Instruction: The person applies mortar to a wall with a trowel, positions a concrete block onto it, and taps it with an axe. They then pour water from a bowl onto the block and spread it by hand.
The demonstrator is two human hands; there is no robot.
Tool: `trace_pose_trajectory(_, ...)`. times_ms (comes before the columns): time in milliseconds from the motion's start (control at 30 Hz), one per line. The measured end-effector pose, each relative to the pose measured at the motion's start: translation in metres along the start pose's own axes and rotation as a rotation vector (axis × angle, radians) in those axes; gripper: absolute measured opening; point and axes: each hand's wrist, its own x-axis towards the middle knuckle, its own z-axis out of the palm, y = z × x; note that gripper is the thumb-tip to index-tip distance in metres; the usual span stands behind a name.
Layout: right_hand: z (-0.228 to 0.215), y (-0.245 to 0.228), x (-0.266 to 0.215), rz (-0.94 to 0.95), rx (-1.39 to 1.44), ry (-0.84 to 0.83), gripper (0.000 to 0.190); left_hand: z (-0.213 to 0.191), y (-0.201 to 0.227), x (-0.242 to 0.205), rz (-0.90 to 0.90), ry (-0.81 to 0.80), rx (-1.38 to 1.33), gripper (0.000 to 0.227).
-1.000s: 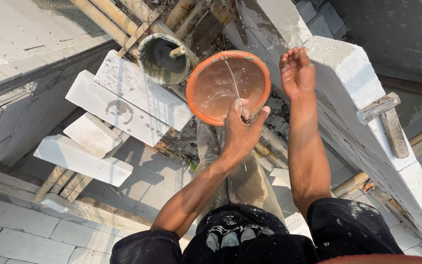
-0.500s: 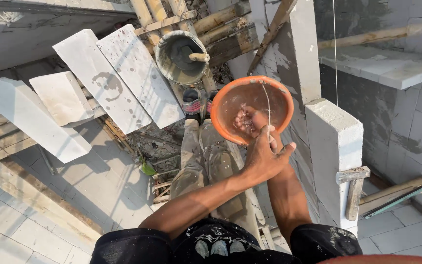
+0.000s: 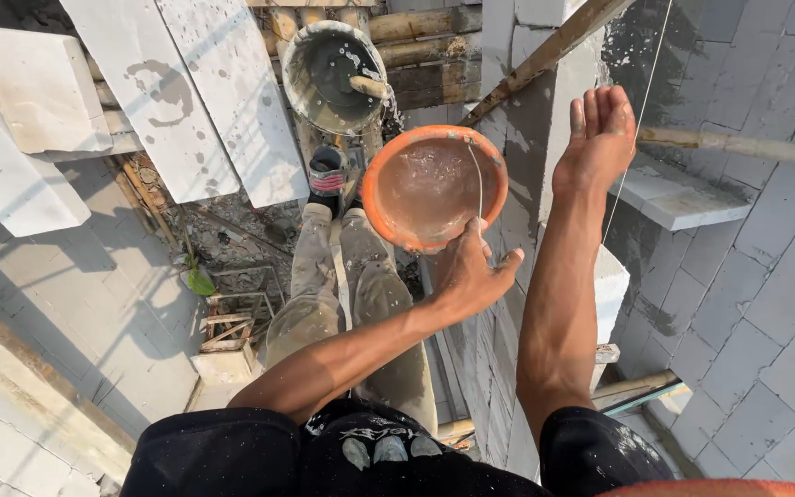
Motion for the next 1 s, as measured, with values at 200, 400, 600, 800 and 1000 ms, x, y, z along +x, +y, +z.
trace_pose_trajectory(200, -0.064, 0.101, -0.099, 0.344, -0.652, -0.248, 0.017, -0.008, 0.022, -0.007, -0.097, -0.031, -0.118, 0.074)
trace_pose_trajectory(400, -0.023, 0.102, -0.14, 0.51, -0.401, -0.161, 0.028, 0.001, 0.02, -0.01, 0.031, 0.03, -0.07, 0.067)
trace_pose_trajectory(600, -0.08, 0.049, -0.069, 0.969, 0.536, -0.645, 0.03, -0.016, 0.023, 0.001, 0.354, 0.321, -0.409, 0.058)
trace_pose_trajectory(800, -0.017, -0.001, 0.117, 0.342, 0.476, 0.144, 0.047, 0.014, -0.02, 0.01, -0.089, 0.05, -0.1, 0.059)
trace_pose_trajectory(1000, -0.024, 0.012, 0.151, 0.169, 0.34, -0.171, 0.053, 0.006, -0.027, 0.002, -0.107, 0.024, -0.081, 0.061)
